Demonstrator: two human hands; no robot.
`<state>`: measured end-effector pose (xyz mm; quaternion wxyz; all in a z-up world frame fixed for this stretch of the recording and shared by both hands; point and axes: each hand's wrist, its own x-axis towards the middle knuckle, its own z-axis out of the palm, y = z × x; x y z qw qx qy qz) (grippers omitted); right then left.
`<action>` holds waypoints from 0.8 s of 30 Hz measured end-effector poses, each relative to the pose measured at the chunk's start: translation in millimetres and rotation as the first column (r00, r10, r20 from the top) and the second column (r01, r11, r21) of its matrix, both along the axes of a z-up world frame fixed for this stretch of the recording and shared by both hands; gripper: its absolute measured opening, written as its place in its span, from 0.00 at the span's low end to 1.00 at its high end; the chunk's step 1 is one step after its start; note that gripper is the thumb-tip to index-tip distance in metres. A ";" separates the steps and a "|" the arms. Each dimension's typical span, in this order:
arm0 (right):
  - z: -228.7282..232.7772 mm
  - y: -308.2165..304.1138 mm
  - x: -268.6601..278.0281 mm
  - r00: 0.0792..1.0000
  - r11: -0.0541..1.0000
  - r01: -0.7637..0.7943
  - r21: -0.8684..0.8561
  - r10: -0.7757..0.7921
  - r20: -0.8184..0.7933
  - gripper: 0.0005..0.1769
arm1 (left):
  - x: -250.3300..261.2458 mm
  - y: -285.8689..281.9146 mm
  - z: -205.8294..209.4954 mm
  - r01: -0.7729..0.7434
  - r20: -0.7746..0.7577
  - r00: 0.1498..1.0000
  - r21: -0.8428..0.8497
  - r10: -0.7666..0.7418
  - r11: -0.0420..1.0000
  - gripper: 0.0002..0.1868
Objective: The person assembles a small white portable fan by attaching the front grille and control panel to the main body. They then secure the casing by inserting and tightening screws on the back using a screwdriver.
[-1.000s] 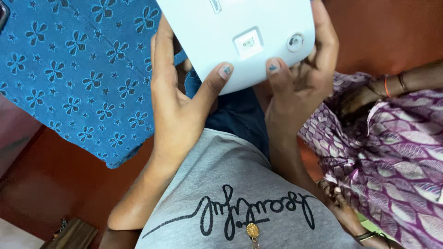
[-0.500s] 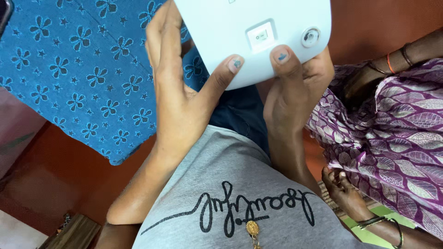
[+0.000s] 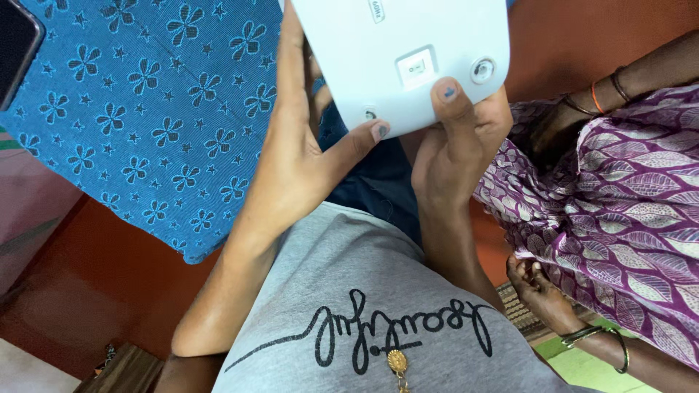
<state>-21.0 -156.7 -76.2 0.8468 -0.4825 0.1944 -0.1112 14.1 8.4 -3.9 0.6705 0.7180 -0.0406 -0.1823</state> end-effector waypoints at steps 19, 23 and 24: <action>10.6 1.9 11.6 0.998 0.998 -0.016 0.060 0.019 -0.053 0.24 | 12.5 -1.9 -31.0 -0.259 0.217 0.952 0.196 0.216 0.946 0.33; 14.5 3.3 13.0 0.988 0.991 -0.129 0.037 0.132 -0.082 0.29 | 23.6 -23.9 -63.2 -0.437 0.071 0.884 -0.220 0.461 0.872 0.24; 16.4 -1.0 14.5 0.975 0.980 -0.196 0.028 0.198 -0.101 0.29 | 25.9 -25.5 -68.7 -0.457 0.042 0.873 -0.277 0.486 0.845 0.24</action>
